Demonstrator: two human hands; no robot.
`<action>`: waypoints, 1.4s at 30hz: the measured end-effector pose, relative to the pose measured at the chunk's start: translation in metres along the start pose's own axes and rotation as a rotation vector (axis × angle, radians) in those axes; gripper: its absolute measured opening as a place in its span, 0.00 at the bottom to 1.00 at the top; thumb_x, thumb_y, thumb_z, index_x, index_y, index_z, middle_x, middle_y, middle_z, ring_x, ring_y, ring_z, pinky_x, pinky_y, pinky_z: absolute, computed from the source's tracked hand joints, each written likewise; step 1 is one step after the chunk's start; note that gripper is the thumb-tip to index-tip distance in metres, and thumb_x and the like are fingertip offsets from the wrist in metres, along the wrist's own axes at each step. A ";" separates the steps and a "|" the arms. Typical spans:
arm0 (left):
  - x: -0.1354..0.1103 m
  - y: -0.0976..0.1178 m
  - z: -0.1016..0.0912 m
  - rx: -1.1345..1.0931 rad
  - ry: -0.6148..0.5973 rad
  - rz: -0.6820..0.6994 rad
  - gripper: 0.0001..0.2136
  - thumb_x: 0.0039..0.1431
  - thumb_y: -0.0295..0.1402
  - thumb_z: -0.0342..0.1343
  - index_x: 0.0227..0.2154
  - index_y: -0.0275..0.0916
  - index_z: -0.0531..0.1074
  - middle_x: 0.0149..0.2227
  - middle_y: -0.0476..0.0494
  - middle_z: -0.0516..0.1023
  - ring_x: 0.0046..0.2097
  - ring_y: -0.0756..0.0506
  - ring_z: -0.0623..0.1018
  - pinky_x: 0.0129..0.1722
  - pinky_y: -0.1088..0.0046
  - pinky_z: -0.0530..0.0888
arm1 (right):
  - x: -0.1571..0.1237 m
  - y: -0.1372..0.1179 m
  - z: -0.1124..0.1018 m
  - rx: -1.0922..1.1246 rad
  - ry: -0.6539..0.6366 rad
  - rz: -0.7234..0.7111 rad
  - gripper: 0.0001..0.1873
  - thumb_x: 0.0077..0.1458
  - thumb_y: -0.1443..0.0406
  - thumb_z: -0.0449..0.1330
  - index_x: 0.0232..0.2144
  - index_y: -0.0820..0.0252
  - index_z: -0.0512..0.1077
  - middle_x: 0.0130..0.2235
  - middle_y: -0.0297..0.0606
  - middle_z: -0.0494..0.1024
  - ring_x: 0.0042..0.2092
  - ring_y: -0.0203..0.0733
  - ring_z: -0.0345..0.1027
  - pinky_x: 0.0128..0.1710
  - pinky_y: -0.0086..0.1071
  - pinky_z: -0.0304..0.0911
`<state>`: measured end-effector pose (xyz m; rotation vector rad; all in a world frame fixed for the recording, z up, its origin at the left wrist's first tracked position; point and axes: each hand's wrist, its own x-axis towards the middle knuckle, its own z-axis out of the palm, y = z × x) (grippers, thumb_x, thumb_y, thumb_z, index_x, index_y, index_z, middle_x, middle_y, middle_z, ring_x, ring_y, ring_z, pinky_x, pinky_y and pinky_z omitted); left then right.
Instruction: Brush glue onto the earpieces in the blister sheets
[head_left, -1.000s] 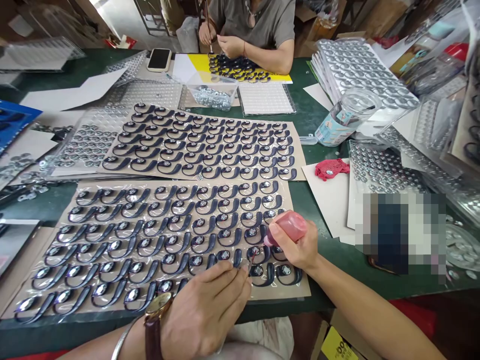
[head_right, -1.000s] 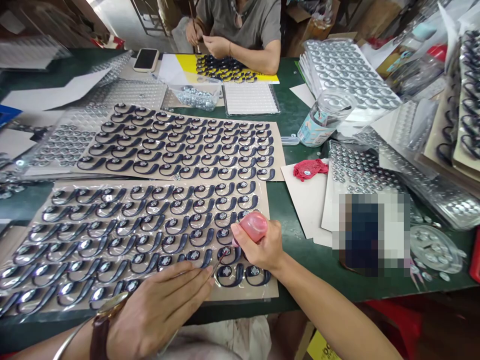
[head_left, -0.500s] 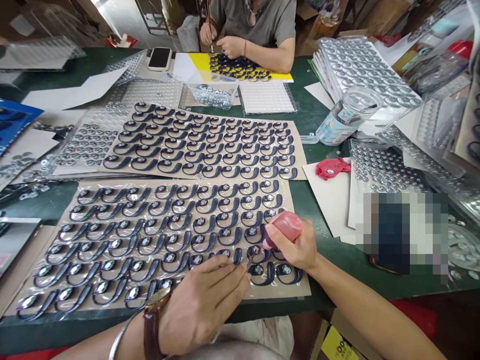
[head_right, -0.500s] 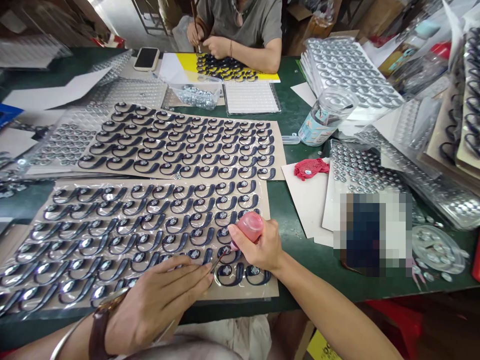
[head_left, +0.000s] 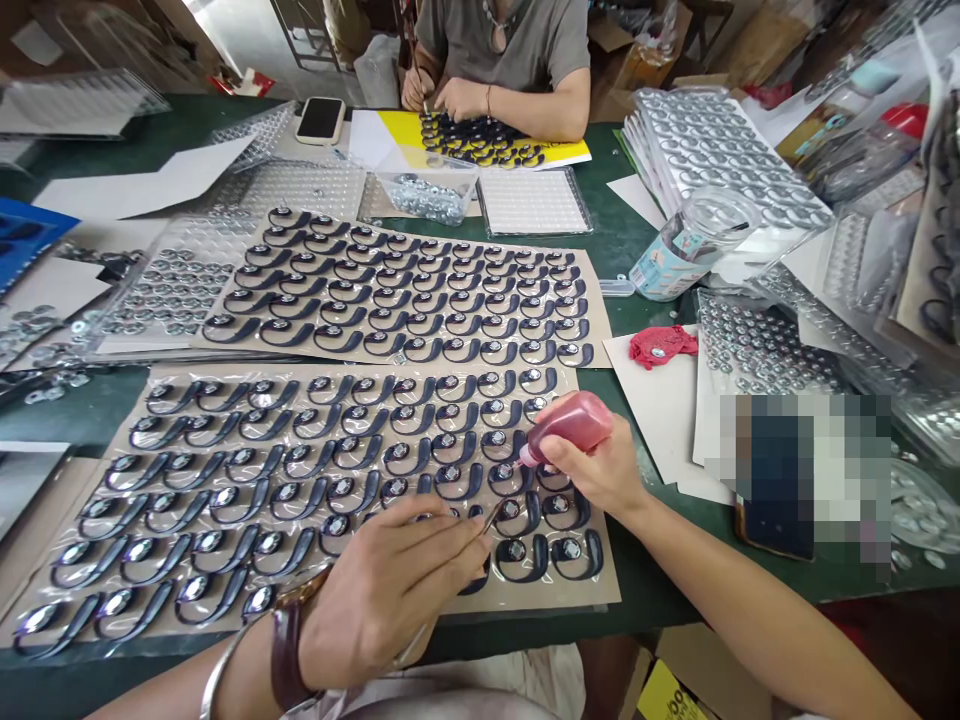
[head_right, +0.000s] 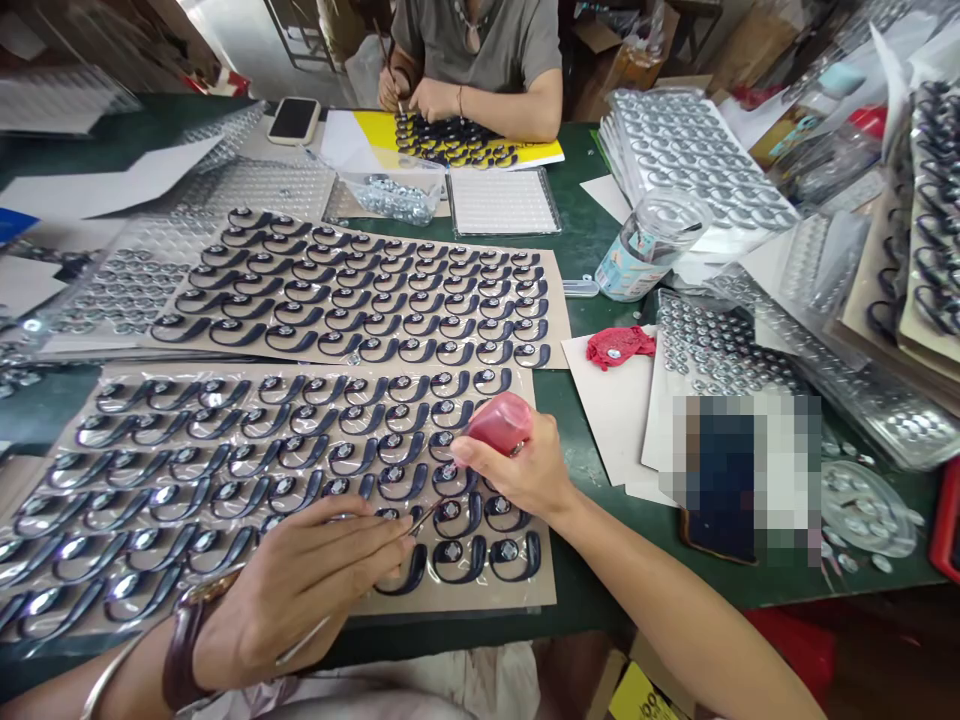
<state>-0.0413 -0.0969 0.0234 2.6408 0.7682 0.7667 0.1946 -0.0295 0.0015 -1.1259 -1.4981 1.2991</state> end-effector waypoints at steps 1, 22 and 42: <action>0.001 -0.001 -0.001 0.057 -0.012 0.024 0.16 0.62 0.19 0.40 0.47 0.27 0.70 0.47 0.36 0.76 0.47 0.44 0.77 0.48 0.64 0.73 | 0.003 0.001 0.001 -0.024 0.023 -0.014 0.10 0.52 0.58 0.64 0.31 0.58 0.71 0.24 0.35 0.76 0.26 0.40 0.73 0.24 0.30 0.71; 0.007 0.010 0.019 0.453 -0.183 0.318 0.17 0.59 0.24 0.43 0.44 0.18 0.72 0.45 0.23 0.74 0.49 0.32 0.75 0.50 0.58 0.72 | 0.007 0.015 0.010 -0.321 0.044 -0.287 0.03 0.51 0.65 0.62 0.31 0.58 0.72 0.26 0.33 0.78 0.25 0.36 0.73 0.26 0.28 0.68; 0.008 0.009 0.018 0.418 -0.130 0.280 0.18 0.60 0.22 0.40 0.43 0.19 0.72 0.44 0.25 0.75 0.47 0.34 0.76 0.49 0.60 0.73 | 0.006 0.022 0.012 -0.212 0.102 -0.154 0.02 0.53 0.66 0.62 0.30 0.58 0.72 0.24 0.32 0.77 0.24 0.37 0.73 0.26 0.28 0.68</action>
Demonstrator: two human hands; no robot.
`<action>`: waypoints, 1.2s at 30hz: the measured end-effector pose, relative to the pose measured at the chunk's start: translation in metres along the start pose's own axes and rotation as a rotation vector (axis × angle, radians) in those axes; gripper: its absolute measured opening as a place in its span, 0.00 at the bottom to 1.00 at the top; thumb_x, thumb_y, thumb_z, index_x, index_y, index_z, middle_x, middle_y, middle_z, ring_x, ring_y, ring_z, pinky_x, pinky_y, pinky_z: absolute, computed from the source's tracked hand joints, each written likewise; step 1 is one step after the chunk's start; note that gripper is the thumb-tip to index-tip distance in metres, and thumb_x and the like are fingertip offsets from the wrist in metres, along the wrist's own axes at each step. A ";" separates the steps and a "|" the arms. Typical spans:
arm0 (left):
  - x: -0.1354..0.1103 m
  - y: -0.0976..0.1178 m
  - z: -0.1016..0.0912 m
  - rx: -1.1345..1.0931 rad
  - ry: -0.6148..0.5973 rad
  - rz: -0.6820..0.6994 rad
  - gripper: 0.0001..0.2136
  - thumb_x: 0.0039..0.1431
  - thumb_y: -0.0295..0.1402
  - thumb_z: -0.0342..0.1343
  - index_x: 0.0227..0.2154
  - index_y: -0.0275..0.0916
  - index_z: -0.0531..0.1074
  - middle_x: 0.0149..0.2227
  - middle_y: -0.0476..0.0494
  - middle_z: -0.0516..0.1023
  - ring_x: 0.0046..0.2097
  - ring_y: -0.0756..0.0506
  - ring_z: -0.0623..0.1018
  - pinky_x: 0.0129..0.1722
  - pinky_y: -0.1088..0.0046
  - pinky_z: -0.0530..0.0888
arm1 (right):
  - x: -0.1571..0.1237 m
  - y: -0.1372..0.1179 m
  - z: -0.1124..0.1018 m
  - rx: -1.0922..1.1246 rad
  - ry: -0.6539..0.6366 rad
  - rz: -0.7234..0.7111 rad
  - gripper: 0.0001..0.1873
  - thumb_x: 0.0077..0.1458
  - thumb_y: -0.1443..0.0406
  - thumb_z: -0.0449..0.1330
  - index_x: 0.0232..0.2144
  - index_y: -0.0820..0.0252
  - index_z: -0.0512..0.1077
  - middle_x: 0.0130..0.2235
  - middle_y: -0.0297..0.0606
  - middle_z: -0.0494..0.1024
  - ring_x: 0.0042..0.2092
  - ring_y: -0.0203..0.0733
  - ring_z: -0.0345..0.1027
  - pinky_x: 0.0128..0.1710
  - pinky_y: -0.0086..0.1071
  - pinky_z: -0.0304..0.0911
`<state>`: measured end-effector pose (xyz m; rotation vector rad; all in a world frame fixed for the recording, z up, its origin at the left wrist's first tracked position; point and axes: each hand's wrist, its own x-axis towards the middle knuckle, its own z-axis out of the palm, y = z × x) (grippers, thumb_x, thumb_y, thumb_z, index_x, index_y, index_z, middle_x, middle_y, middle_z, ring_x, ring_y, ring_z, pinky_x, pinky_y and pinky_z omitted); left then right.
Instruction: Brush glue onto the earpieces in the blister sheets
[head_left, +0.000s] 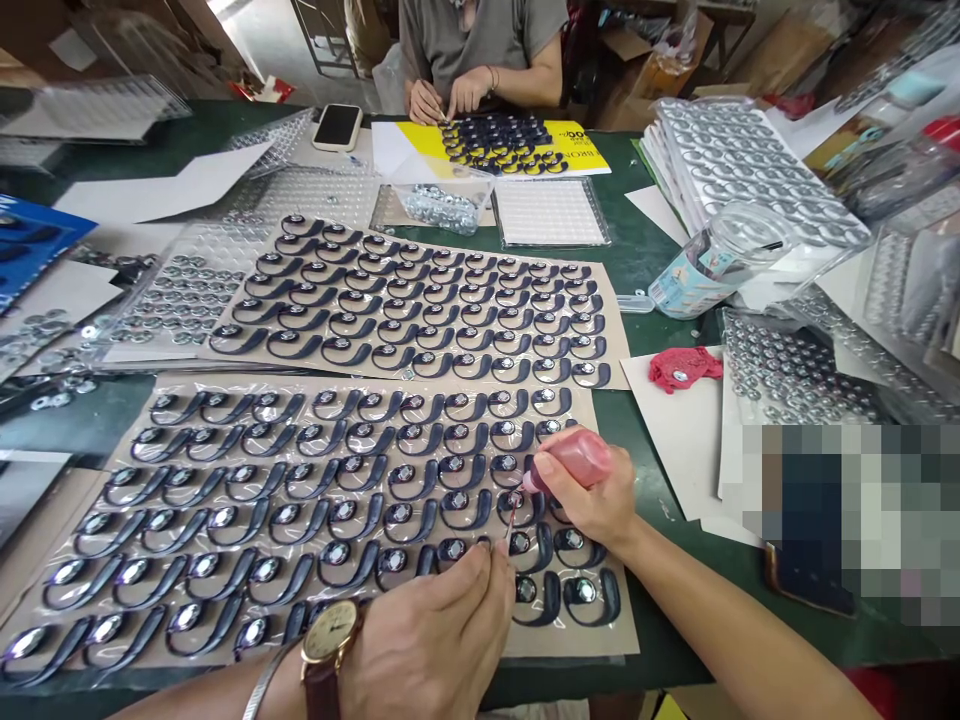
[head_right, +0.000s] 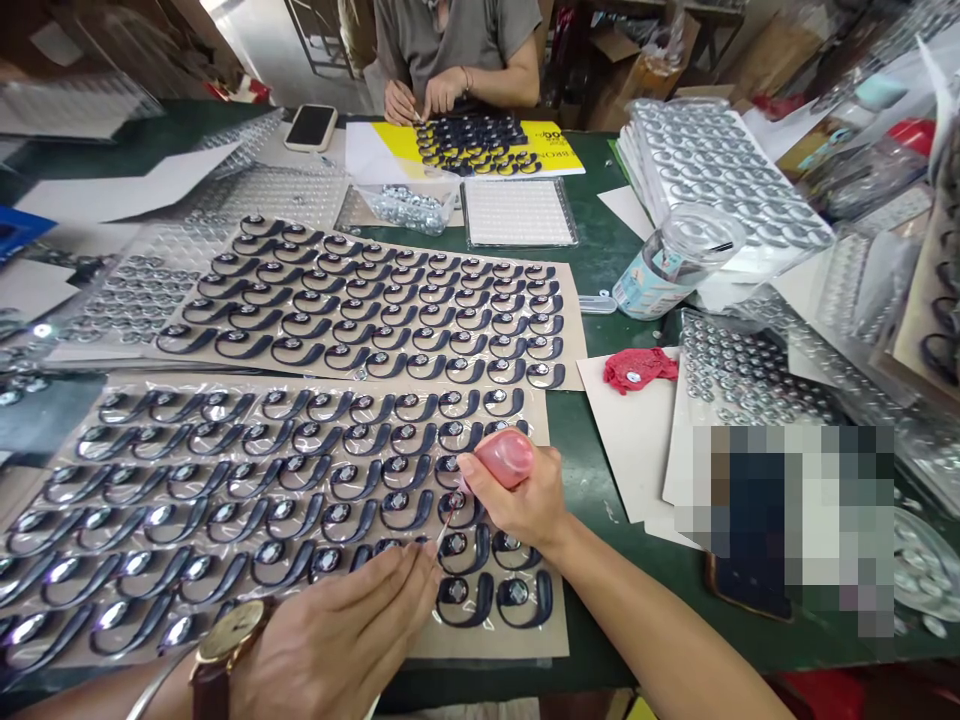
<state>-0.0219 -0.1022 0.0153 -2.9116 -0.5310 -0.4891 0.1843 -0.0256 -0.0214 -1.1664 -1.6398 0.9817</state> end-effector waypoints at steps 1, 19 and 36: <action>0.000 0.000 0.000 -0.007 0.003 -0.008 0.18 0.60 0.22 0.40 0.43 0.19 0.73 0.44 0.25 0.75 0.47 0.34 0.76 0.49 0.60 0.73 | 0.000 0.000 0.000 -0.001 -0.007 -0.004 0.03 0.53 0.66 0.63 0.30 0.58 0.72 0.24 0.32 0.77 0.24 0.37 0.73 0.27 0.28 0.68; -0.001 -0.004 -0.001 -0.123 0.029 -0.135 0.20 0.64 0.22 0.34 0.44 0.24 0.73 0.46 0.31 0.76 0.48 0.38 0.76 0.51 0.61 0.69 | 0.004 -0.005 -0.006 -0.182 0.035 -0.016 0.08 0.55 0.62 0.60 0.27 0.61 0.72 0.21 0.35 0.75 0.22 0.39 0.70 0.24 0.31 0.66; 0.000 -0.005 -0.003 -0.139 0.029 -0.136 0.20 0.64 0.22 0.35 0.44 0.23 0.73 0.46 0.30 0.75 0.49 0.38 0.75 0.51 0.61 0.70 | 0.003 -0.009 -0.008 -0.081 0.000 -0.025 0.06 0.55 0.65 0.60 0.26 0.59 0.71 0.21 0.32 0.76 0.23 0.37 0.71 0.27 0.30 0.67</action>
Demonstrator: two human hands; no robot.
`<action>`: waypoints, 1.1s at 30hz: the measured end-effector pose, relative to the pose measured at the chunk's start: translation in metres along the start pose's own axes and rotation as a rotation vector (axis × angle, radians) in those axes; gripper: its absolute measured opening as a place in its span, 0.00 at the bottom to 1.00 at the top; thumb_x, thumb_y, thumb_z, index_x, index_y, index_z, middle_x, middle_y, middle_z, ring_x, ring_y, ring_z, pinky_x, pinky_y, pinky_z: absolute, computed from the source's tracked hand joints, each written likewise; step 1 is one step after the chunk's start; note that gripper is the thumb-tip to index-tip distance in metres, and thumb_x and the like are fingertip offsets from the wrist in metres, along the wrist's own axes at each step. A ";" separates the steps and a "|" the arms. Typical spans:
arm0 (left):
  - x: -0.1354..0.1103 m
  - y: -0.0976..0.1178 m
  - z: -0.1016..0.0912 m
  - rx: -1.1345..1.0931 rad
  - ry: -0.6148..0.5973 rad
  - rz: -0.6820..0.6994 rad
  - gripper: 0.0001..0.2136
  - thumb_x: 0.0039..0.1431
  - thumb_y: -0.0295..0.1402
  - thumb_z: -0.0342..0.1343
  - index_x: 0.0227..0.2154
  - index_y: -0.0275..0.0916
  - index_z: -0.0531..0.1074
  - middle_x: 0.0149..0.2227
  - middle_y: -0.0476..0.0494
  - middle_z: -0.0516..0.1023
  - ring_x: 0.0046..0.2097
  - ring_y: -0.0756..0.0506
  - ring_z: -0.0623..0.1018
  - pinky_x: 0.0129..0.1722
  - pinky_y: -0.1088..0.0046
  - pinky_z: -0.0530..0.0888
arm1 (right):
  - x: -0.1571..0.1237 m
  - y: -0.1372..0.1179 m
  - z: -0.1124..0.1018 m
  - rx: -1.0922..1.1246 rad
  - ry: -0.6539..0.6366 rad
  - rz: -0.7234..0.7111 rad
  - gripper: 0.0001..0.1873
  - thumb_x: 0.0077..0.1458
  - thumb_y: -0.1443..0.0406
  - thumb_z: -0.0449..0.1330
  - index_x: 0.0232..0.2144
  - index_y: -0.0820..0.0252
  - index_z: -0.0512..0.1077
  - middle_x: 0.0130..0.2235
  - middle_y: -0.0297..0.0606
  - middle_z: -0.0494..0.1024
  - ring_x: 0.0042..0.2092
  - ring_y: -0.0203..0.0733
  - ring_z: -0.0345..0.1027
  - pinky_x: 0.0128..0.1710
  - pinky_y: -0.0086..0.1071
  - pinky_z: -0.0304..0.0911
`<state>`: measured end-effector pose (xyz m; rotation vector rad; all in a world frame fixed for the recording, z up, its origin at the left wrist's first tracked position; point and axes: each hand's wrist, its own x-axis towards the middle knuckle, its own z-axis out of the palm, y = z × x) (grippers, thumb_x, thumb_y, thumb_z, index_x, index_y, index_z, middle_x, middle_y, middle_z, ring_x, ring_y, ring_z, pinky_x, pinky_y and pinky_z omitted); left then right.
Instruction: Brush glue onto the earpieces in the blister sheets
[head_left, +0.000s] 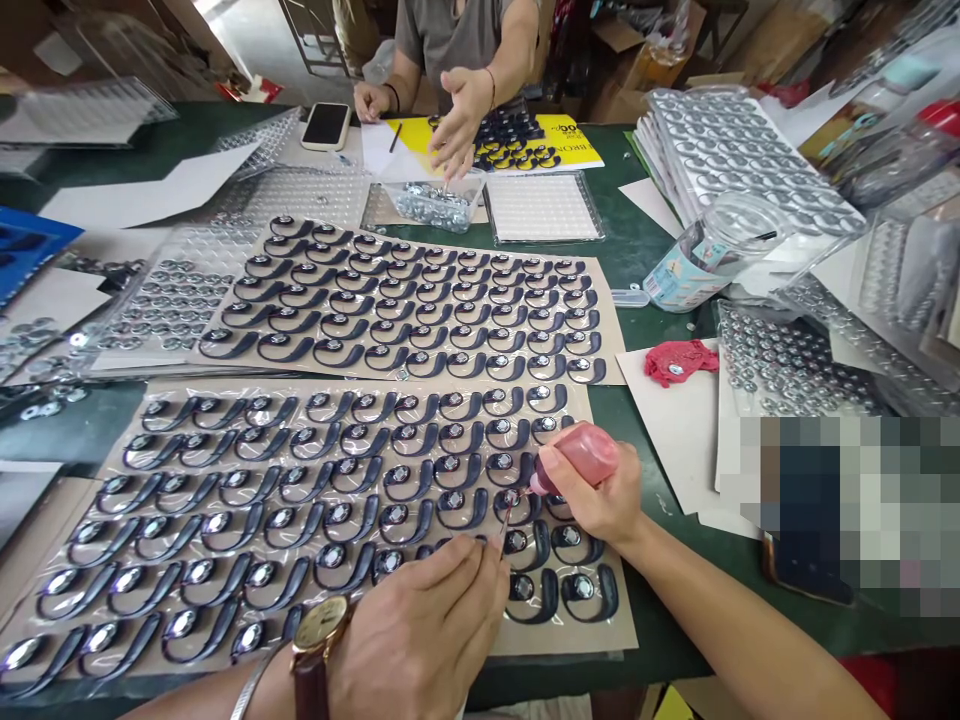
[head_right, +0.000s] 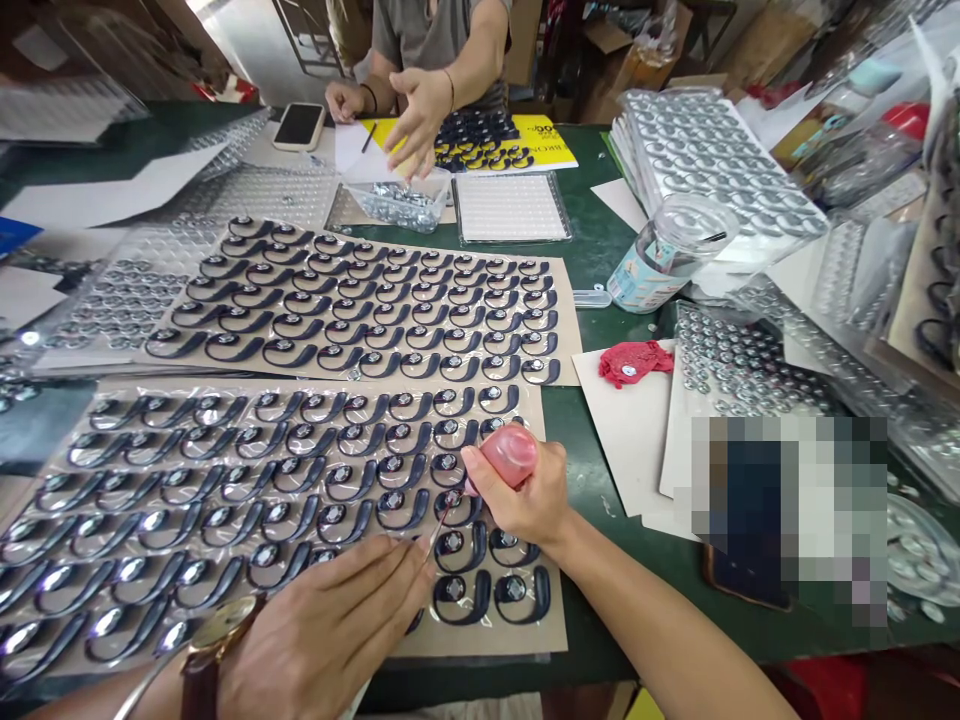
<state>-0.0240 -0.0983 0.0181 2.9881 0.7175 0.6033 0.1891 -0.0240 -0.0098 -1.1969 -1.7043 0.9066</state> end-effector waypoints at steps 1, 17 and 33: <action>0.000 0.000 0.000 -0.004 0.003 0.001 0.20 0.64 0.22 0.35 0.44 0.23 0.73 0.46 0.30 0.75 0.49 0.38 0.75 0.51 0.61 0.70 | 0.000 -0.001 0.000 -0.005 -0.001 -0.002 0.06 0.55 0.65 0.60 0.26 0.59 0.71 0.21 0.32 0.76 0.23 0.37 0.71 0.27 0.30 0.67; -0.001 -0.016 -0.009 -0.164 -0.001 -0.096 0.20 0.66 0.23 0.33 0.45 0.26 0.72 0.46 0.35 0.77 0.48 0.43 0.76 0.47 0.64 0.73 | -0.002 0.001 0.000 0.011 -0.031 0.025 0.08 0.55 0.63 0.60 0.26 0.58 0.71 0.21 0.33 0.76 0.22 0.38 0.70 0.26 0.32 0.67; -0.004 -0.030 -0.005 -0.515 0.183 -0.350 0.12 0.60 0.19 0.49 0.45 0.35 0.71 0.43 0.39 0.79 0.42 0.49 0.79 0.45 0.67 0.74 | -0.001 -0.002 0.002 0.164 0.045 -0.010 0.05 0.53 0.63 0.61 0.31 0.58 0.71 0.25 0.34 0.77 0.23 0.38 0.73 0.24 0.30 0.71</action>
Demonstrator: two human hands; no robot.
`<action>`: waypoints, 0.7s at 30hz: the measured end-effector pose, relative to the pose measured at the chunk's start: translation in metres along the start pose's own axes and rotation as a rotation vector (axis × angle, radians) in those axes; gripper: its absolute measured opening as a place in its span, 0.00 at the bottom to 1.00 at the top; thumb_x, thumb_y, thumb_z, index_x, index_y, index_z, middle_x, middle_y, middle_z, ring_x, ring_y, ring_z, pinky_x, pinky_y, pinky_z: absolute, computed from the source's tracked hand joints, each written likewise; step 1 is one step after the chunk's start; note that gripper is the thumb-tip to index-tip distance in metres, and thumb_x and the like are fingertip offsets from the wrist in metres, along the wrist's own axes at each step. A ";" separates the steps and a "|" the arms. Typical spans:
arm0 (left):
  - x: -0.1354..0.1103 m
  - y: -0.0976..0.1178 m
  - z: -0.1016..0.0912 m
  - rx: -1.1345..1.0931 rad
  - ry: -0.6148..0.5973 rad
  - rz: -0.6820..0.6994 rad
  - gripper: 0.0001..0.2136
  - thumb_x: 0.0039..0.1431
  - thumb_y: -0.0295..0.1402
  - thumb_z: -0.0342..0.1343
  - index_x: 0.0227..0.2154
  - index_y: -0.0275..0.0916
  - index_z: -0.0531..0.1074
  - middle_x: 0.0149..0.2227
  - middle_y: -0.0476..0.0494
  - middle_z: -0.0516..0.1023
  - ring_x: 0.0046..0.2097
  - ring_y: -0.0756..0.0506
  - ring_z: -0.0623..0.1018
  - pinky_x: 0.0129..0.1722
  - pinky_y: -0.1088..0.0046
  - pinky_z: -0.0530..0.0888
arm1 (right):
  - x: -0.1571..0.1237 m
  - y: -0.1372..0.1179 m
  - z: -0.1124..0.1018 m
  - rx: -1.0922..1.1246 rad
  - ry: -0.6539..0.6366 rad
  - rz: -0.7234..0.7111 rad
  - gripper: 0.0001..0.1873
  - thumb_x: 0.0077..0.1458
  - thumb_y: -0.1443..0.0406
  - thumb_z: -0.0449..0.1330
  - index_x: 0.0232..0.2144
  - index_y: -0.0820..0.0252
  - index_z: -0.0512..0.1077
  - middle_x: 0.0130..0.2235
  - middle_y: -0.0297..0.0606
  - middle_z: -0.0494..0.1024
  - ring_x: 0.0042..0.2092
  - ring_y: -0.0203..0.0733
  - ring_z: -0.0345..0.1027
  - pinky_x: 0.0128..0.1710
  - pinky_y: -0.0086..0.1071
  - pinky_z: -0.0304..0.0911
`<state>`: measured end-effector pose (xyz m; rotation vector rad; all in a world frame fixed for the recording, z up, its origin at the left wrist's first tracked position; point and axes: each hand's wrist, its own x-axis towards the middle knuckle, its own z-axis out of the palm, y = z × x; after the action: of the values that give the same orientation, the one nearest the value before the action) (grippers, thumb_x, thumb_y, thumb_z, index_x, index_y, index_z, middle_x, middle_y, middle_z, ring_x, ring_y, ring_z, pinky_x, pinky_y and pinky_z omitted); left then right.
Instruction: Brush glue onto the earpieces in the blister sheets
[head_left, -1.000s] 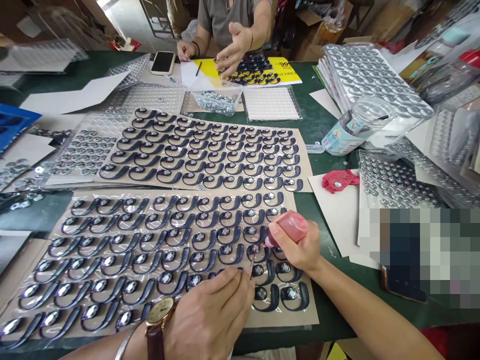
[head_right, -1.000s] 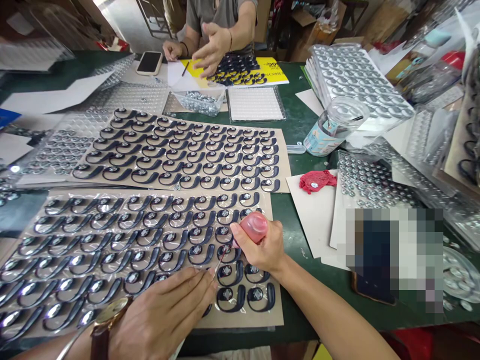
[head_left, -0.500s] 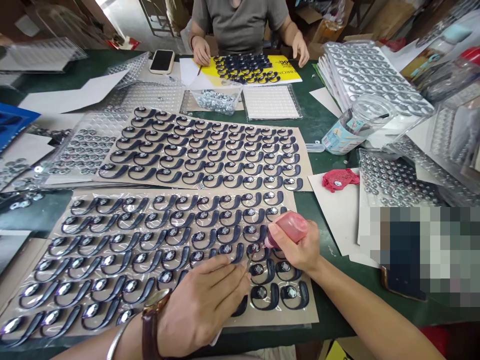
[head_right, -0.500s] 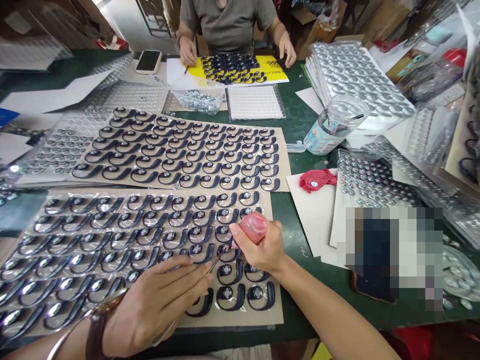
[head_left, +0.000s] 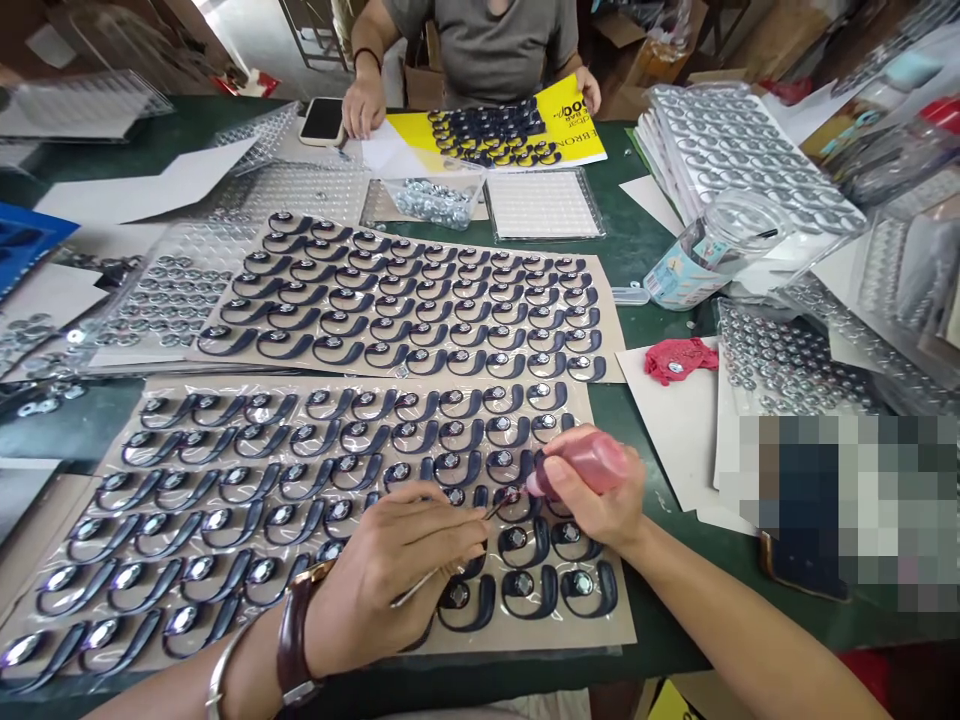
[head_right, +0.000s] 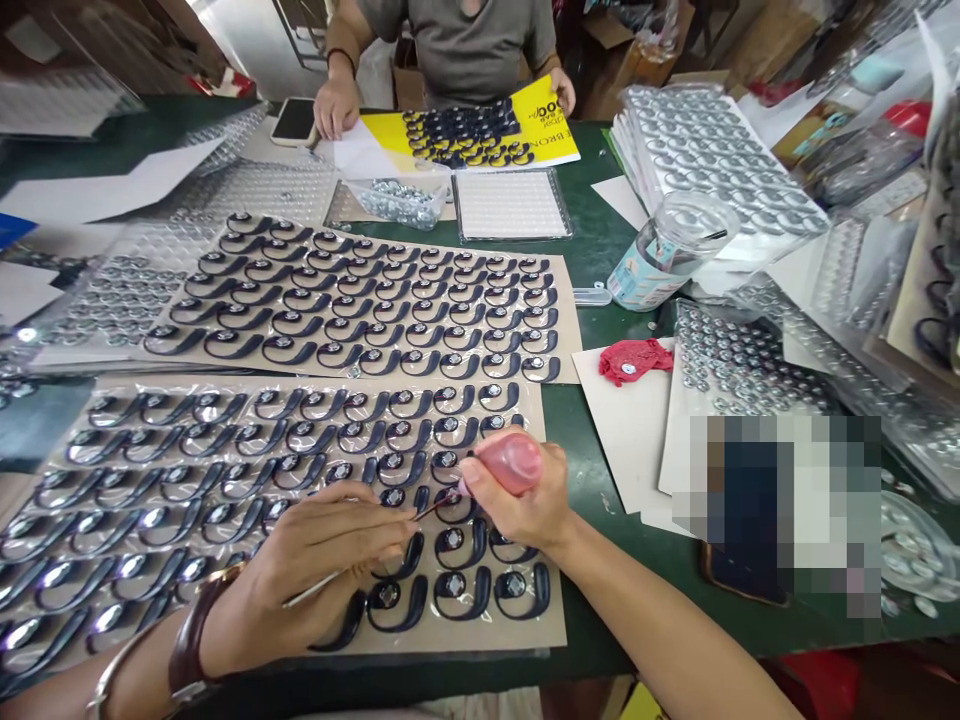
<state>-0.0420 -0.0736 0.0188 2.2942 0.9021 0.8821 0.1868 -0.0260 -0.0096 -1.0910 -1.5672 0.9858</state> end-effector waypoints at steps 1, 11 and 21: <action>-0.001 0.000 -0.001 -0.004 0.011 -0.001 0.13 0.61 0.19 0.49 0.45 0.35 0.71 0.43 0.40 0.79 0.42 0.49 0.79 0.45 0.67 0.74 | 0.003 -0.001 -0.001 0.086 0.022 0.053 0.05 0.54 0.62 0.61 0.32 0.58 0.71 0.24 0.33 0.76 0.23 0.39 0.73 0.22 0.30 0.71; 0.006 0.000 -0.002 0.306 -0.120 0.226 0.16 0.64 0.22 0.39 0.47 0.28 0.71 0.46 0.37 0.77 0.45 0.45 0.78 0.46 0.63 0.74 | 0.032 -0.001 -0.002 0.222 0.048 0.266 0.13 0.53 0.56 0.63 0.30 0.60 0.70 0.22 0.33 0.75 0.21 0.38 0.72 0.14 0.25 0.64; 0.002 -0.007 -0.002 0.486 -0.108 0.270 0.17 0.65 0.21 0.38 0.46 0.26 0.72 0.46 0.36 0.76 0.48 0.43 0.76 0.48 0.62 0.73 | 0.025 0.018 0.011 0.002 0.062 0.098 0.08 0.53 0.60 0.62 0.32 0.60 0.72 0.24 0.35 0.77 0.23 0.39 0.74 0.23 0.28 0.70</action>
<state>-0.0450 -0.0673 0.0159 2.9050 0.8416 0.6894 0.1760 0.0022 -0.0224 -1.1952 -1.4741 1.0093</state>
